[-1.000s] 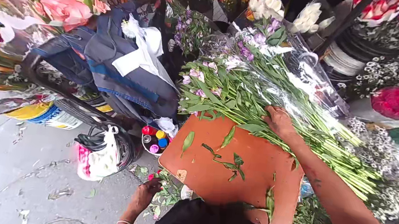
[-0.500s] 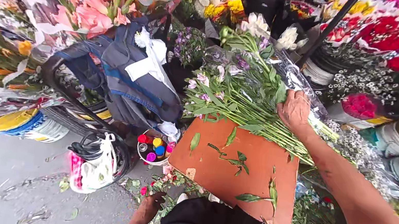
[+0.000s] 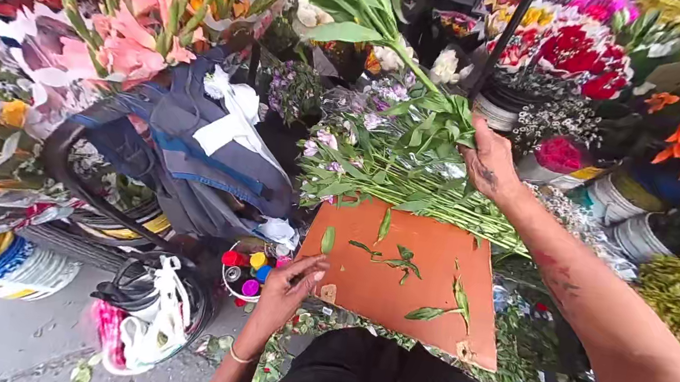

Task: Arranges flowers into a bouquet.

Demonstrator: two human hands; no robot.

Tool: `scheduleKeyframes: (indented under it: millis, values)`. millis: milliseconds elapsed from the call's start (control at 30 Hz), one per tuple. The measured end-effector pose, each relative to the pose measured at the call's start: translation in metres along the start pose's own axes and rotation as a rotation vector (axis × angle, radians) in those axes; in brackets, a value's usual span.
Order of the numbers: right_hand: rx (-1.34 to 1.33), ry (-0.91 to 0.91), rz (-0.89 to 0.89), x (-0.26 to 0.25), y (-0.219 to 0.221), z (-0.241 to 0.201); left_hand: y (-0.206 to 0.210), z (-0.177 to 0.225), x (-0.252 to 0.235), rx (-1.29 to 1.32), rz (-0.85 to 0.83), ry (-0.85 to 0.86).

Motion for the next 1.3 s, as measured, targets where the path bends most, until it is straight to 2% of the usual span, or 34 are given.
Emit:
scheduleKeyframes:
  millis: [133,267,333,400,467,533,600,667,700,767,833,933,1067,1167,1200,1233,1300]
  values:
    - [-0.006,-0.155,-0.013,-0.005,0.006,-0.059,-0.008,0.076,-0.085,0.258,0.253,0.278]
    - [0.143,-0.374,-0.064,-0.002,0.021,-0.118,-0.031,0.135,-0.117,0.572,0.415,0.444]
    - [0.138,-0.344,-0.119,0.004,0.019,-0.127,-0.044,0.141,-0.118,0.662,0.507,0.475]
    - [-0.02,-0.214,-0.221,0.009,0.007,-0.13,-0.041,0.133,-0.116,0.73,0.488,0.433]
    - [-0.161,-0.145,-0.262,0.013,-0.007,-0.141,-0.02,0.125,-0.115,0.809,0.418,0.357]
    - [-0.071,-0.126,-0.259,0.022,-0.003,-0.153,0.013,0.12,-0.112,0.863,0.335,0.28]
    - [0.036,-0.016,-0.327,0.042,0.028,-0.147,0.043,0.116,-0.108,0.859,0.288,0.225]
    - [0.028,0.198,-0.44,0.073,0.065,-0.121,0.056,0.104,-0.105,0.801,0.289,0.162]
    - [0.044,0.223,-0.393,0.092,0.077,-0.108,0.059,0.095,-0.105,0.766,0.295,0.132]
    - [0.157,0.144,-0.204,0.129,0.086,-0.08,0.063,0.077,-0.101,0.747,0.314,0.073]
    - [0.269,0.109,-0.137,0.163,0.08,-0.055,0.055,0.064,-0.101,0.767,0.368,0.005]
    - [0.355,0.115,-0.162,0.209,0.058,-0.036,0.05,0.049,-0.099,0.78,0.383,-0.096]
    - [0.431,0.065,-0.13,0.241,0.02,-0.034,0.078,0.055,-0.086,0.799,0.286,-0.176]
    - [0.476,0.032,-0.057,0.25,0.011,-0.028,0.095,0.061,-0.088,0.798,0.249,-0.216]
    - [0.502,0.081,-0.077,0.253,0.007,-0.026,0.101,0.06,-0.089,0.814,0.25,-0.237]
    - [0.524,0.215,-0.15,0.257,0.002,-0.028,0.102,0.059,-0.091,0.832,0.271,-0.258]
    - [0.503,0.73,-0.414,0.273,-0.018,-0.025,0.082,0.05,-0.1,0.87,0.415,-0.296]
Point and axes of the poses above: each hand's wrist, its own x-axis away from the middle knuckle, its own y-axis out of the palm, z = x × y, the point moved 6 cm from there along -x, towards the middle knuckle, and after that the axes turned 11 degrees about -x, right-handed, at the moved point
